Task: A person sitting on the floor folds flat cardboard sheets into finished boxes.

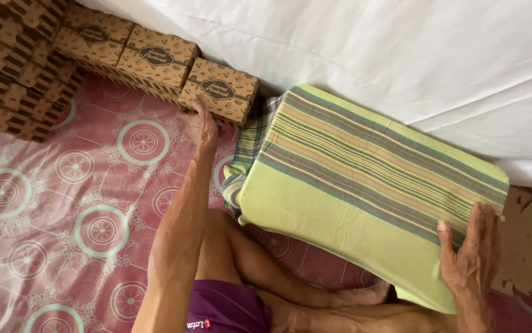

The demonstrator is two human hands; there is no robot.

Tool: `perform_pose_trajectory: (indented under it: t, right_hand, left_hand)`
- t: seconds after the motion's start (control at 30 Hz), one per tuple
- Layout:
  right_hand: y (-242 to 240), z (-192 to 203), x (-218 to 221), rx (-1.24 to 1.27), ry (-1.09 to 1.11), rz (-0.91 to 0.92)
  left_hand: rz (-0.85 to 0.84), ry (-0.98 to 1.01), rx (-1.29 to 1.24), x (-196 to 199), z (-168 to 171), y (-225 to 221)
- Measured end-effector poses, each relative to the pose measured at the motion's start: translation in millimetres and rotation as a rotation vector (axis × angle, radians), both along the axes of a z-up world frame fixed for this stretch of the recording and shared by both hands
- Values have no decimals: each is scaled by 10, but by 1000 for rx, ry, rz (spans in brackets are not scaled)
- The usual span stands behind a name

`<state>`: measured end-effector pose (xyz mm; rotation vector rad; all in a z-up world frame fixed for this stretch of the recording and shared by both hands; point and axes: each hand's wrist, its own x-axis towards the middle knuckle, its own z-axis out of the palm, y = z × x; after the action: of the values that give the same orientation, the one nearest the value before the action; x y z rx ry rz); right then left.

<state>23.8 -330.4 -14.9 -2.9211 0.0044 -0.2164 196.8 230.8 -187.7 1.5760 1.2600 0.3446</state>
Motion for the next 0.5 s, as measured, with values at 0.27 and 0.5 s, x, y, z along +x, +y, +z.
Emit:
perform_pose_trajectory:
  t: [0.27, 0.5]
  right_hand:
    - [-11, -28, -17, 4, -5, -16]
    - [-40, -53, 5, 22, 16, -26]
  left_hand:
    - [-62, 88, -130, 148, 19, -16]
    - [-84, 71, -116, 206, 68, 75]
